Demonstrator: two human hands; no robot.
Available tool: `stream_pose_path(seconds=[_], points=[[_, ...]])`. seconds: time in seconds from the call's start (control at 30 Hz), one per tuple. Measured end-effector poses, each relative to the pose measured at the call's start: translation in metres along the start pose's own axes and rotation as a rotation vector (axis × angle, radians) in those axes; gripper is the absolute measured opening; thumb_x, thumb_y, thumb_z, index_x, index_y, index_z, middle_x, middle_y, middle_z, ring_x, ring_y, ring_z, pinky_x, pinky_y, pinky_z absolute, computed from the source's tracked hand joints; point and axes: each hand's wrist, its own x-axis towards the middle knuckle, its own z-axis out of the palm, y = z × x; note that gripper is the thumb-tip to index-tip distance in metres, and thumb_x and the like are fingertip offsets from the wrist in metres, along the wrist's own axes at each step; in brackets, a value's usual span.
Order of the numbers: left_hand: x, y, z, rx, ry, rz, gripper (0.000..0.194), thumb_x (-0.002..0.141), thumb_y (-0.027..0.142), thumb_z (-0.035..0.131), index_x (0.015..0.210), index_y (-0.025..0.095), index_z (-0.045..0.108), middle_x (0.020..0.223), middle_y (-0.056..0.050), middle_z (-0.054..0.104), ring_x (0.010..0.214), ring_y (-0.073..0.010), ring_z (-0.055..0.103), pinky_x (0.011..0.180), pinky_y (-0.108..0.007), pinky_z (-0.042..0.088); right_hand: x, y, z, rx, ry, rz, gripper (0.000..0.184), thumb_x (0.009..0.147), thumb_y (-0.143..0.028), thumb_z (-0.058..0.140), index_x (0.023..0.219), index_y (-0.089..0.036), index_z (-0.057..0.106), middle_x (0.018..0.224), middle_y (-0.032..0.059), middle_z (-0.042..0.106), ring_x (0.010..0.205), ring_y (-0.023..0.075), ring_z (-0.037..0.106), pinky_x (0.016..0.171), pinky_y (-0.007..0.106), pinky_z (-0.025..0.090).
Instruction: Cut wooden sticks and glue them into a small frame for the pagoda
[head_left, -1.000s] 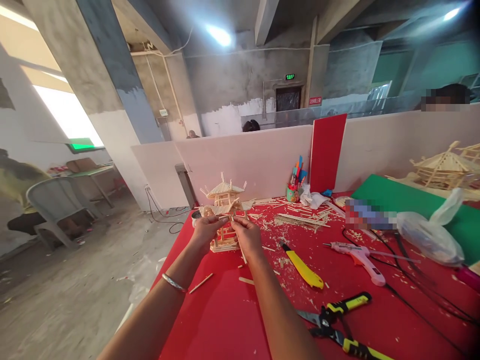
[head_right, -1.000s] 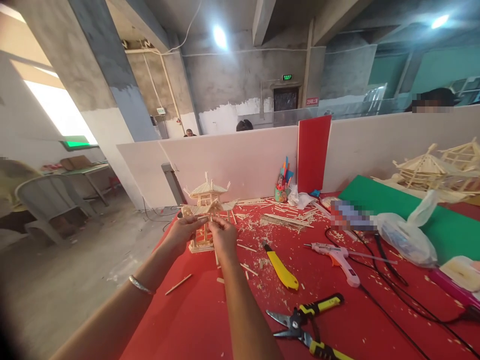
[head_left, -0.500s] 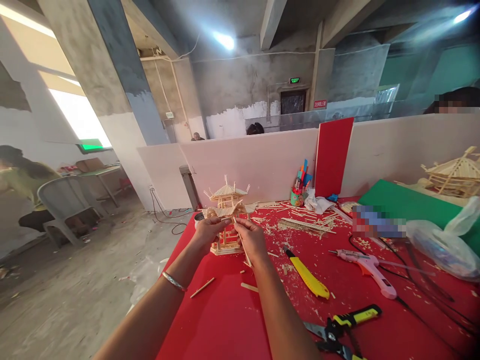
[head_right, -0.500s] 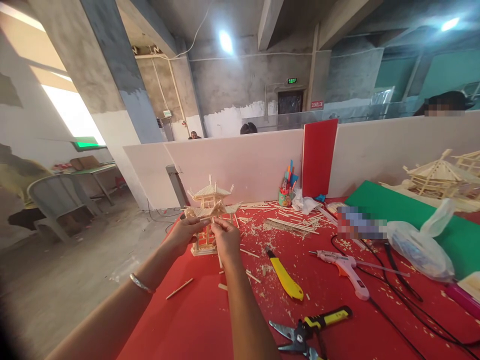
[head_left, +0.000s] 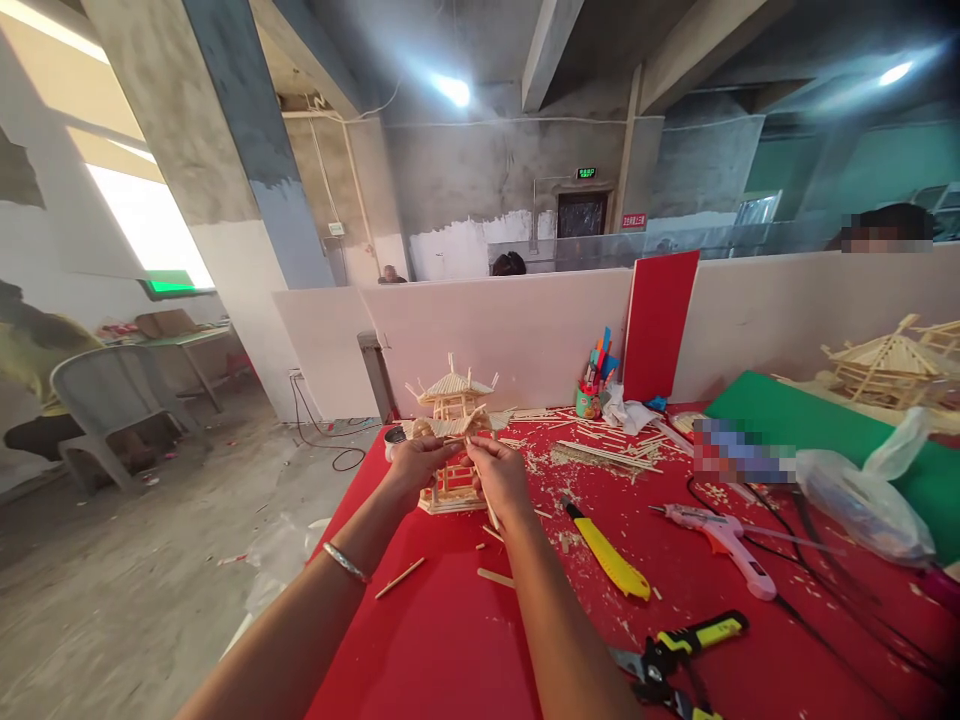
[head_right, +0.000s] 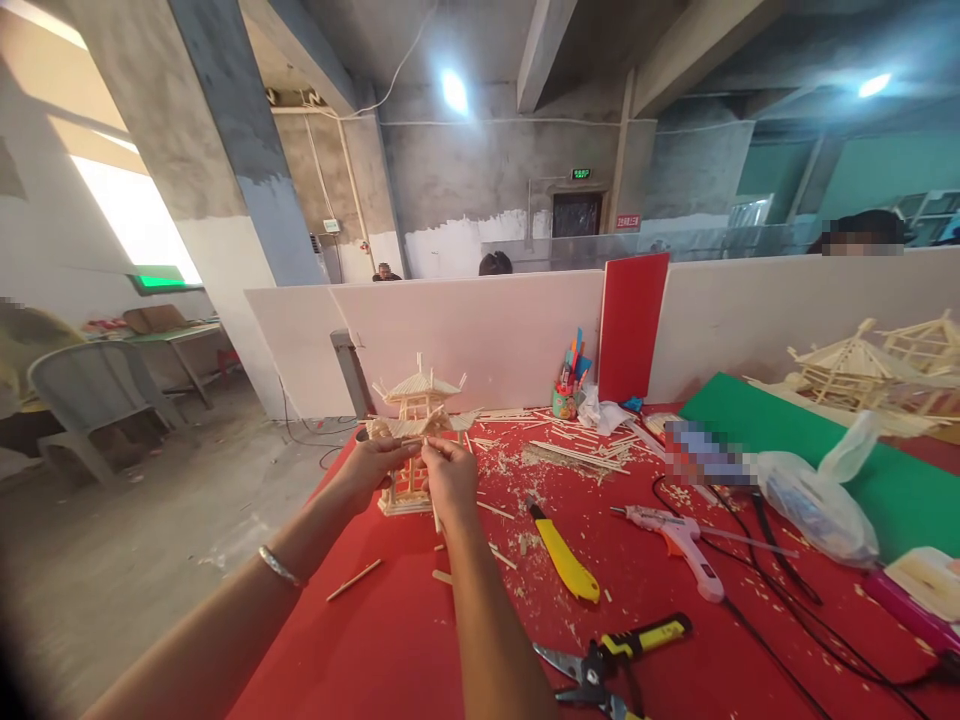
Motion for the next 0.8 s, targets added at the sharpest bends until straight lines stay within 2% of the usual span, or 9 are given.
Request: stream_pose_path(seconds=[0.17,0.33,0.63,0.8], points=[[-0.0044,0.0026,0.0016,-0.012,0.010,-0.006,0.052,0.032,0.048,0.092,0.068,0.013,0.076,0.050,0.005,0.046,0.047,-0.0054,0.033,0.044,-0.020,0.019,0.0024,0.0020,0.0026,-0.012,0.007,-0.016,0.034,0.067,-0.043,0.063,0.086,-0.016,0.072,0.055,-0.0039,0.062,0.033,0.0074,0.041,0.035,0.021,0.030],[-0.0057,0.0035,0.0028,-0.015,0.020,-0.011,0.055,0.028,0.048,0.092,0.068,0.013,0.077,0.050,0.004,0.048,0.048,-0.0053,0.033,0.043,-0.020,0.019,0.0050,0.0048,0.0033,-0.036,0.020,-0.027,0.027,0.070,-0.043,0.062,0.077,-0.018,0.068,0.046,-0.0060,0.056,0.030,0.0082,0.040,0.033,0.021,0.028],[-0.0040,0.0023,0.0012,0.012,0.031,-0.027,0.064,0.029,0.053,0.091,0.077,0.012,0.079,0.055,0.003,0.052,0.052,-0.0071,0.036,0.045,-0.020,0.025,0.0059,0.0007,0.0029,-0.112,0.055,0.007,0.012,0.073,-0.029,0.062,0.068,-0.019,0.065,0.041,-0.0062,0.055,0.029,0.0080,0.042,0.031,0.019,0.030],[-0.0028,0.0038,0.0012,0.026,0.019,-0.035,0.069,0.029,0.054,0.090,0.081,0.011,0.079,0.052,0.004,0.049,0.052,-0.0075,0.036,0.045,-0.021,0.024,0.0067,-0.0033,0.0041,-0.148,0.059,0.030,0.012,0.076,-0.024,0.060,0.066,-0.018,0.064,0.041,-0.0073,0.055,0.026,0.0072,0.041,0.030,0.018,0.029]])
